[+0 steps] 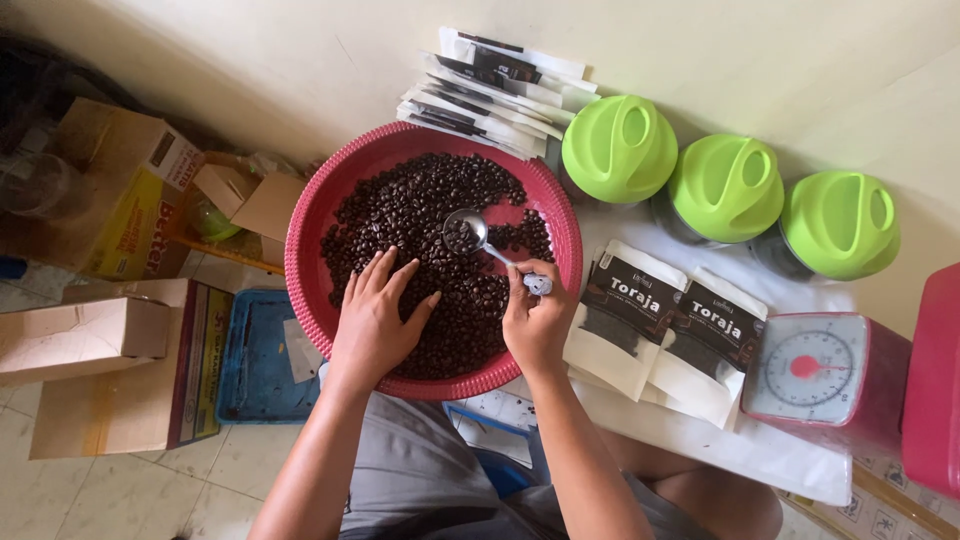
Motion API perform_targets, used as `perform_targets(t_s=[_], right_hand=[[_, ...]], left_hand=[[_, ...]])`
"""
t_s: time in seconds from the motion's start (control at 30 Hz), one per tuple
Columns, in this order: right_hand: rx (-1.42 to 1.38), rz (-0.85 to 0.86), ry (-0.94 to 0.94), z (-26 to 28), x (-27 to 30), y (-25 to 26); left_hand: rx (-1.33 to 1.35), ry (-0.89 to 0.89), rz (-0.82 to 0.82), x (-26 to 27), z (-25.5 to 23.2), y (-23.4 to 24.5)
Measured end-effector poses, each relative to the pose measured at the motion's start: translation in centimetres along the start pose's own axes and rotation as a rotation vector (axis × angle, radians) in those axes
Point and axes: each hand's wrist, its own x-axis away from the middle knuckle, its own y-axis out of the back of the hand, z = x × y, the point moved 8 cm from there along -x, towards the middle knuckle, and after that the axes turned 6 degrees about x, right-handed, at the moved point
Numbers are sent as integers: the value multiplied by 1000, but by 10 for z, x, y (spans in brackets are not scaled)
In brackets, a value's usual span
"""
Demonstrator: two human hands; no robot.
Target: Sorting through roasted coffee beans in a bowl to remove defects using a spoon and fingers
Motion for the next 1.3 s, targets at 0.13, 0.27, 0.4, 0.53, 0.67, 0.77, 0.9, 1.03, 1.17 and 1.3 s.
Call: perform_targets(t_s=[0.13, 0.27, 0.4, 0.53, 0.67, 0.77, 0.9, 1.03, 1.17, 1.3], right_hand=[[-9, -13, -48, -2, -3, 2], [4, -4, -45, -3, 0, 2], [34, -4, -71, -6, 1, 1], [30, 2, -90, -8, 1, 0], [30, 4, -95, -12, 2, 0], [29, -2, -87, -10, 2, 1], [52, -9, -76, -9, -1, 1], [52, -10, -70, -7, -2, 2], [41, -63, -107, -5, -2, 8], [-17, -130, -157, -14, 2, 13]], left_hand=[[13, 8, 5, -2, -1, 1], [14, 0, 12, 0, 0, -1], [13, -2, 3, 0, 0, 0], [11, -5, -1, -1, -1, 1], [27, 4, 18, -1, 0, 1], [32, 11, 24, -1, 0, 0], [25, 10, 11, -1, -1, 1], [26, 16, 16, -1, 0, 0], [24, 12, -2, 0, 0, 1], [17, 14, -8, 2, 2, -1]])
